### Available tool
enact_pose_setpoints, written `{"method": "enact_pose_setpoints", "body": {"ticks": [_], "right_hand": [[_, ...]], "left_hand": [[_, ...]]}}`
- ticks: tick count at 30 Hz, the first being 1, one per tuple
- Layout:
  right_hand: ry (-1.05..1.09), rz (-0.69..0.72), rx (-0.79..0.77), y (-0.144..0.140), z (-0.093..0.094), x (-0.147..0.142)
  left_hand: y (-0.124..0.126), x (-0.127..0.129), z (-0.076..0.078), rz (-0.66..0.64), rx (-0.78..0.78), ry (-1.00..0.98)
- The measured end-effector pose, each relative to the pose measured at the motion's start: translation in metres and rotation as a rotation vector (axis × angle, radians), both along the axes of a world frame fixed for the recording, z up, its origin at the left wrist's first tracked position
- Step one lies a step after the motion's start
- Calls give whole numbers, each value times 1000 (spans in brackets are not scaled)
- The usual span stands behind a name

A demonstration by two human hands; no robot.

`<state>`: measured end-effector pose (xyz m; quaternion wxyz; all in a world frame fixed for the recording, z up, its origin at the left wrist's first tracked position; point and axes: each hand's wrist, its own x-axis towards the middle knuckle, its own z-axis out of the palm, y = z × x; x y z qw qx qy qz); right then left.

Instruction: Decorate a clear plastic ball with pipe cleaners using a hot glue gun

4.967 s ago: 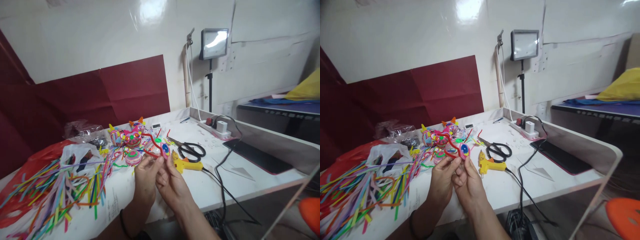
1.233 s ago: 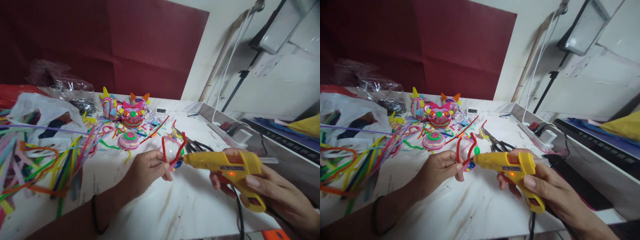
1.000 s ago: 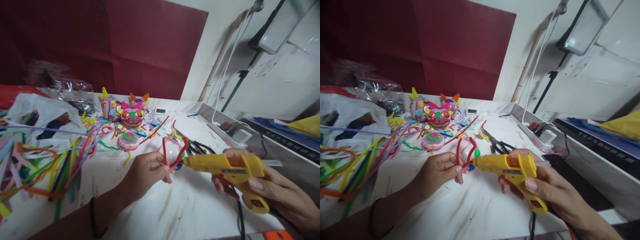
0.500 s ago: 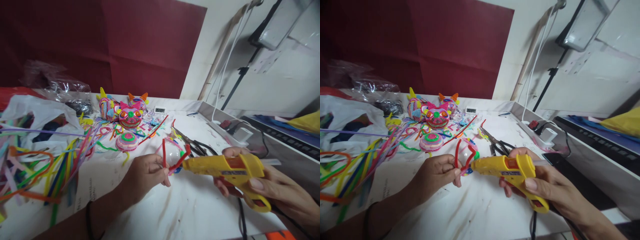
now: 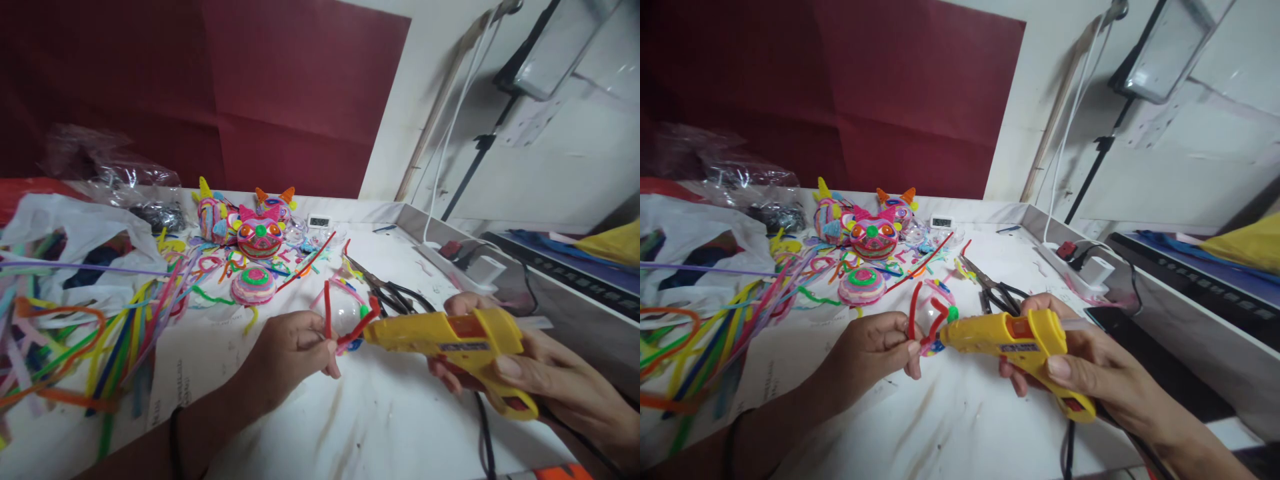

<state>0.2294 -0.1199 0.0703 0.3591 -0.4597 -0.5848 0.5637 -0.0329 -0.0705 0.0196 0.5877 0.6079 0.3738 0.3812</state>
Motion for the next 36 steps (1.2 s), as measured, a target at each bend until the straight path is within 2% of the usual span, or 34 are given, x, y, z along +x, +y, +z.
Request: {"method": "enact_pose_setpoints", "body": {"ticks": [9,23,36], "right_hand": [[5,33,50,-3,-2,4],[-15,-57,69,-2,-5,8],[80,11,113,1,1,-1]], "left_hand": [[0,1,1,8,-19,5],[2,1,1,-2,-54,-31],[6,0,-3,-41,-67,-57]]}}
